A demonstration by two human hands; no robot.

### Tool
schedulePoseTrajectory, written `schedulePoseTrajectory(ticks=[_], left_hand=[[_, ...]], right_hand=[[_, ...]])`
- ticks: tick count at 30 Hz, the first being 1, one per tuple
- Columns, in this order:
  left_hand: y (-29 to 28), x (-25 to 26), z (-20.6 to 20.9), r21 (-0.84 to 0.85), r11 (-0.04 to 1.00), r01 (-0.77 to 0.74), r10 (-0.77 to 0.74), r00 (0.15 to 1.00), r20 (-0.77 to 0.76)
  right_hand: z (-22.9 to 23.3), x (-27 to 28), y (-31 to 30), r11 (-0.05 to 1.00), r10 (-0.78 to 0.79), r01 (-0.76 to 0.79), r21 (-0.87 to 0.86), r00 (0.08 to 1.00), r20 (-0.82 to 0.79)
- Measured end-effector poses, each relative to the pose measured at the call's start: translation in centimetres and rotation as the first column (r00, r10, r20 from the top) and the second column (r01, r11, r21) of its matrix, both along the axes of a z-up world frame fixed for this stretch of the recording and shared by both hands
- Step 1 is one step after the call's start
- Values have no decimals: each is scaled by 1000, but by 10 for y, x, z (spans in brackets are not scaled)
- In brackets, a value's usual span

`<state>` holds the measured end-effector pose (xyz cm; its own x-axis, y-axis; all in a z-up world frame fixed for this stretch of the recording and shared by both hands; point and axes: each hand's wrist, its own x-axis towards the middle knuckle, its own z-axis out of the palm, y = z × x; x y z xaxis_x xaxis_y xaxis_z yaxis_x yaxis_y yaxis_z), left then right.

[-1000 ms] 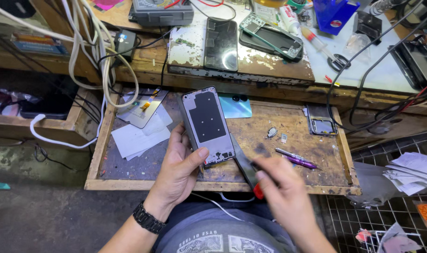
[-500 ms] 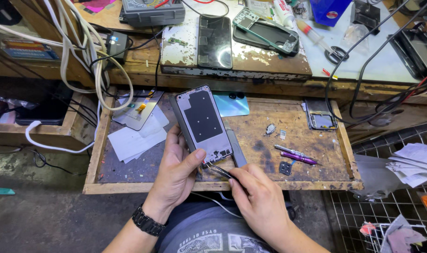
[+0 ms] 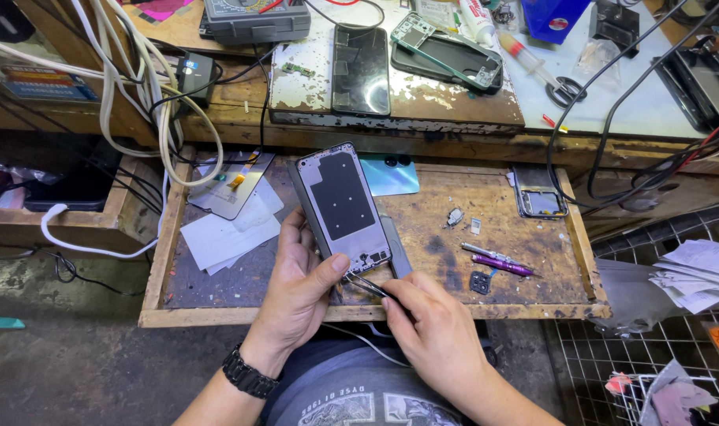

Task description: The person uses a heat gun to warm the edges of a smartphone, then uses a prying tool to separate the screen from the frame. They carefully lift the screen assembly, disconnect internal ribbon cables, and remove the screen from the device body.

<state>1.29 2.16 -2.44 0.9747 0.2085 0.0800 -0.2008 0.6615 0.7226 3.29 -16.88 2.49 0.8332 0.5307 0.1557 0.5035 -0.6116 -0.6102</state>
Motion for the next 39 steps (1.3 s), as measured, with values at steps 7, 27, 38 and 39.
schedulePoseTrajectory(ticks=[7, 27, 38, 39], left_hand=[[-3, 0, -1, 44, 999, -9, 7, 1000, 25], [-1, 2, 2, 18, 999, -36, 36, 999, -5], [5, 1, 2, -170, 985, 0, -6, 999, -34], [5, 0, 2, -180, 984, 7, -11, 1000, -24]], right_hand=[[10, 6, 2, 996, -33, 27, -90, 997, -63], [-3, -3, 6, 998, 4, -16, 60, 978, 211], [-14, -3, 4, 988, -4, -38, 148, 962, 271], [-15, -3, 4, 988, -7, -37, 151, 960, 280]])
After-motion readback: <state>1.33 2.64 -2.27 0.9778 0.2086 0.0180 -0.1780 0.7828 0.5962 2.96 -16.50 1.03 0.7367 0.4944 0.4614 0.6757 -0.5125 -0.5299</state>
